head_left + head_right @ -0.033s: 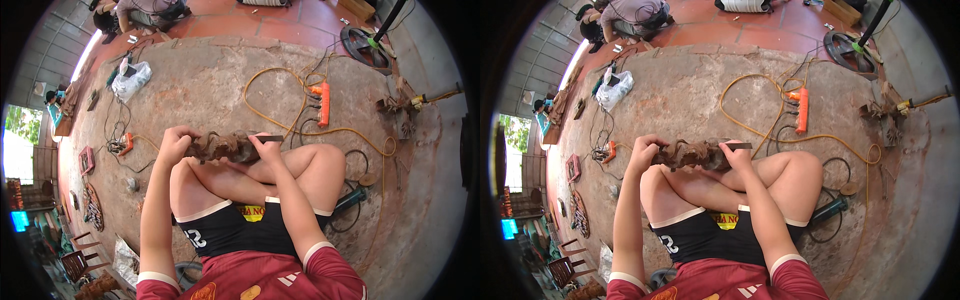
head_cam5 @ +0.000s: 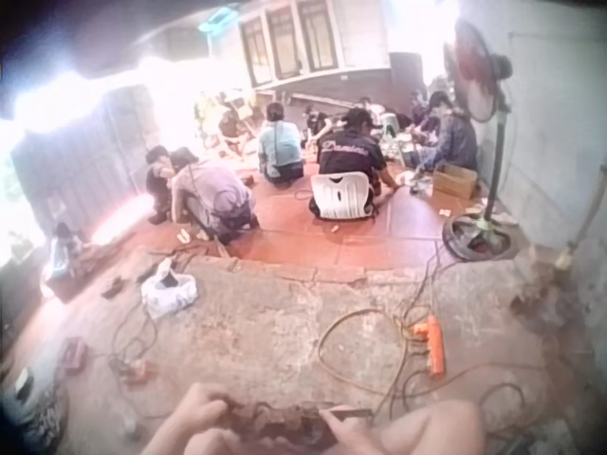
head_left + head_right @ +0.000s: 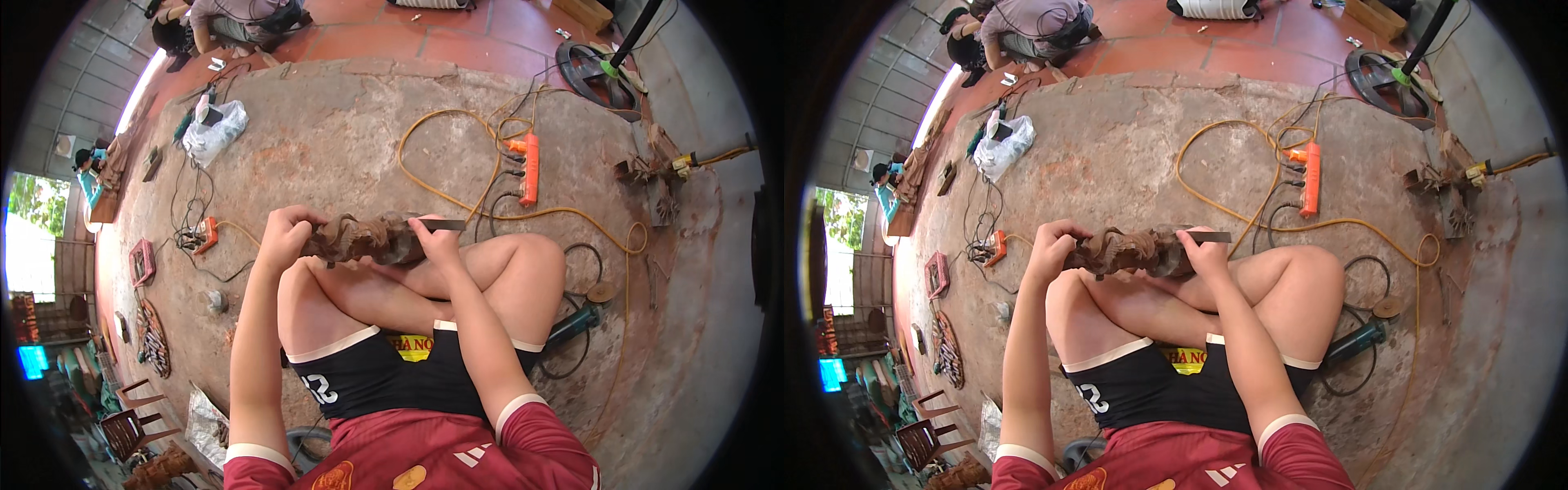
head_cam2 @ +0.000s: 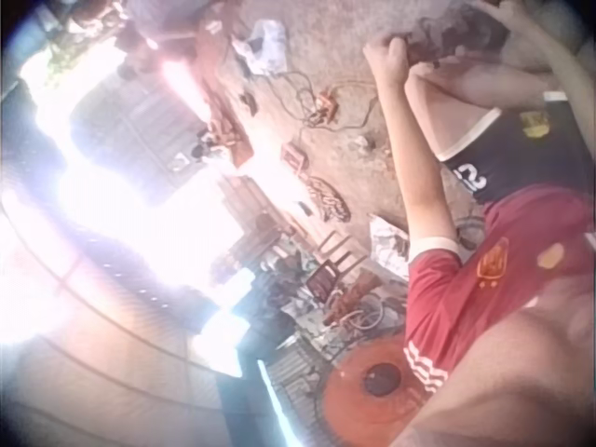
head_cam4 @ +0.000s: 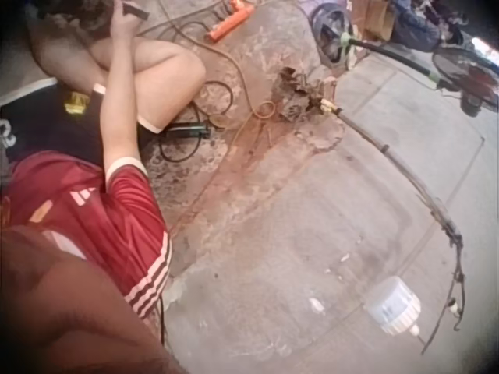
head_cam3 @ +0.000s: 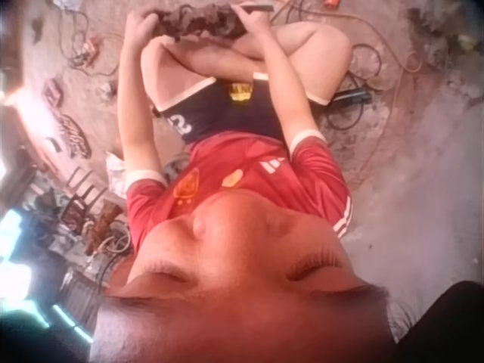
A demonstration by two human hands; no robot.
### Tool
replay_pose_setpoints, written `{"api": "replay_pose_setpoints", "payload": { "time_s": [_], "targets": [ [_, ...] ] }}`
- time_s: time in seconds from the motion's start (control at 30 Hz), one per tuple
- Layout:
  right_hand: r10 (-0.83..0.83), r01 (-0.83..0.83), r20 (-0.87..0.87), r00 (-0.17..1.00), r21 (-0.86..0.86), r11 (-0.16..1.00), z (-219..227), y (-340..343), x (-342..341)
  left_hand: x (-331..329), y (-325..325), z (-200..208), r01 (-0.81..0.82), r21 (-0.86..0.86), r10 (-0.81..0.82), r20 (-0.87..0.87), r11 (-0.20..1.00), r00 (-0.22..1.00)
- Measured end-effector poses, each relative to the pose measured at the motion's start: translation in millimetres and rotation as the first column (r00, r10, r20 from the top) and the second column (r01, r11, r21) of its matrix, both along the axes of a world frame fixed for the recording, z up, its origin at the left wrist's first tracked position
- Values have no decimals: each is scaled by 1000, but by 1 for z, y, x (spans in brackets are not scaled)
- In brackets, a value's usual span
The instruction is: The person sits on the floor and carves a piece of wood using a chisel. They hold the wood in their left hand and use the chisel in their right hand to shape the wood, occasionally rotating it to work on different sides.
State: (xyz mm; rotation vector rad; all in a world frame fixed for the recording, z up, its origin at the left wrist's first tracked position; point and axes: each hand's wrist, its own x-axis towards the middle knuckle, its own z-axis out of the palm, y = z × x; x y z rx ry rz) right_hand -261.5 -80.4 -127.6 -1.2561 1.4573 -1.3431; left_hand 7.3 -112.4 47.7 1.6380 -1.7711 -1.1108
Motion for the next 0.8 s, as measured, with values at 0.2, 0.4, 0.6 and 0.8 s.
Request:
{"api": "replay_pose_setpoints", "payload": {
  "time_s": [0.2, 0.4, 0.6, 0.8],
  "targets": [
    [-64, 47, 210, 976, 84, 995, 28, 8, 13, 3, 8, -7, -47, -39, 47, -4, 998, 999],
    [-29, -65, 480, 877, 178, 982, 50, 30, 31, -15, 27, -4, -97, -27, 97, 17, 995, 995],
    [51, -89, 457, 888, 62, 994, 64, 49, 44, -25, 57, -9, -186, -72, 188, 28, 980, 982],
    [-66, 7, 430, 901, 138, 990, 51, 54, 43, -23, 71, -8, -107, -143, 120, 85, 984, 989]
  ]
}}
